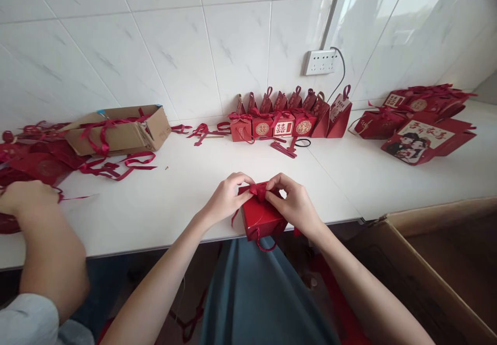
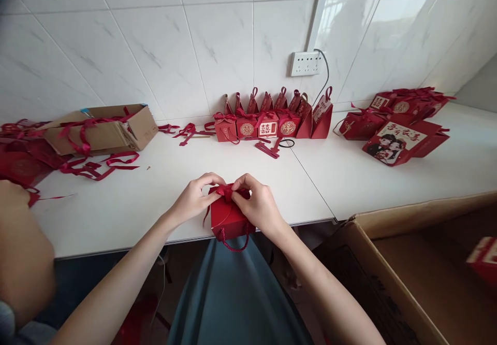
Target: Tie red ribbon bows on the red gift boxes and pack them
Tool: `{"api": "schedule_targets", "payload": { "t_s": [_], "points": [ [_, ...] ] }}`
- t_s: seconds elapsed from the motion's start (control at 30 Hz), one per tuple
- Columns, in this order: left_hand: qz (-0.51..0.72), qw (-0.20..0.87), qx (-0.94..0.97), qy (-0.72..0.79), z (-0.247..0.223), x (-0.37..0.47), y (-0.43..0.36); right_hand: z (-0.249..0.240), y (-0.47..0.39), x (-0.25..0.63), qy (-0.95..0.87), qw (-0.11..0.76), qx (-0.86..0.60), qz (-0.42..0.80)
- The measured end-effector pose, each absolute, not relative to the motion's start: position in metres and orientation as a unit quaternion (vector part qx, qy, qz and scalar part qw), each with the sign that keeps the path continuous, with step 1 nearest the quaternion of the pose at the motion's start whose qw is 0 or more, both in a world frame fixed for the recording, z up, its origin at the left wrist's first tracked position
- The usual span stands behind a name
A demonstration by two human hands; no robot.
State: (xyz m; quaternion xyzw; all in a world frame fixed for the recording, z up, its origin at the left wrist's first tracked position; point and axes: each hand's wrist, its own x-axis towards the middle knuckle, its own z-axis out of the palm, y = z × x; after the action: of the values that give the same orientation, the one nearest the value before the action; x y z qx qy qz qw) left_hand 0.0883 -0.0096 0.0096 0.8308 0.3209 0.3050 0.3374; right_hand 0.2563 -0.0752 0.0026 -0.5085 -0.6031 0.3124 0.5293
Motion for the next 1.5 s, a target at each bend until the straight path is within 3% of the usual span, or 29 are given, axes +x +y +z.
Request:
{"api": "schedule_targets", "payload": {
  "t_s": [0.2,0.7,0.97,1.5],
  "points": [
    [0.291,0.321,0.846,0.31,0.013,0.086,-0.026,0.006,-0.082,0.259,-0.631,0.495,-0.543,0.248],
    [0.31,0.526,0.725,0.319,0.004,0.096,-0.034,0.009,-0.078,0.266,-0.699,0.459,-0.496,0.233],
    [0.332,0.549,0.694,0.326,0.0,0.097,-0.033,0.011,-0.092,0.272,-0.751,0.442,-0.476,0.118],
    [0.323,0.557,0.697,0.315,-0.005,0.091,-0.031,0.01,-0.093,0.271,-0.789,0.414,-0.445,0.089]
  ]
}}
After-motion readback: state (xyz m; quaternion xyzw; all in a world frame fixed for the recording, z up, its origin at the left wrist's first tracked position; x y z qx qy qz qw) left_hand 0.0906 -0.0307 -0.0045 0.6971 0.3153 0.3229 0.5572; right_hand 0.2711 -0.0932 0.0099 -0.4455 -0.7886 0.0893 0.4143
